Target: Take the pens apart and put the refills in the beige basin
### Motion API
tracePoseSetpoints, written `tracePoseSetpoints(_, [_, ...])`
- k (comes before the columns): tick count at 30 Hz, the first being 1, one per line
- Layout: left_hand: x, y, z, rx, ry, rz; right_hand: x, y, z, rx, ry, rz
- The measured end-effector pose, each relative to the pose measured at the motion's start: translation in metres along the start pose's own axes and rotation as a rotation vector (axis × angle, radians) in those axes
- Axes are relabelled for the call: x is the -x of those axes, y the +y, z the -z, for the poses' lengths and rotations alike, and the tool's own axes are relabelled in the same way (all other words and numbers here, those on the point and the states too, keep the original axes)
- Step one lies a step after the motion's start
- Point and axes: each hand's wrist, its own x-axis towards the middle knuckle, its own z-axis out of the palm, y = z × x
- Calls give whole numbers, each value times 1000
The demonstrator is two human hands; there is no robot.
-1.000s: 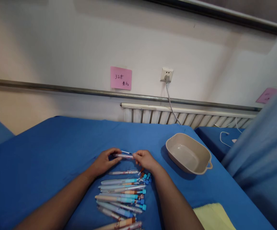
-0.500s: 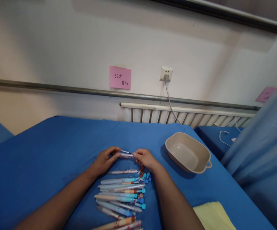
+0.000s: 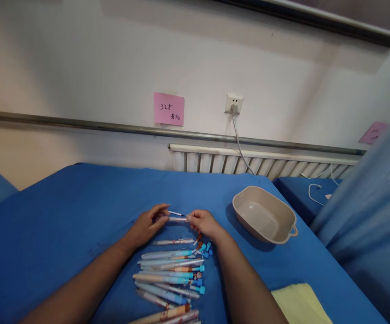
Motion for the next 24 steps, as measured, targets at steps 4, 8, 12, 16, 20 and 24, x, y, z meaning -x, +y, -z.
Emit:
tracePoseSetpoints(4, [1,3,0,-11,-6,-57,0,0,0,-1,-1,-4])
tracePoseSetpoints(8, [1,5,1,-62,-28,58,-1,2,0,-1,-12,-7])
tracePoseSetpoints(12, [1,7,3,-52,25,-7,-2,2,1,-11,-5,-6])
tracePoseSetpoints(16, [2,8,2,-32,0,-130,-2,1,1,-17,1,-6])
tracePoseSetpoints(20, [0,4,2,-41,6,6,-1,1,1,-25,7,1])
tracePoseSetpoints(24, [-1,-1,5,-25,41,85,0,0,0,-30,10,4])
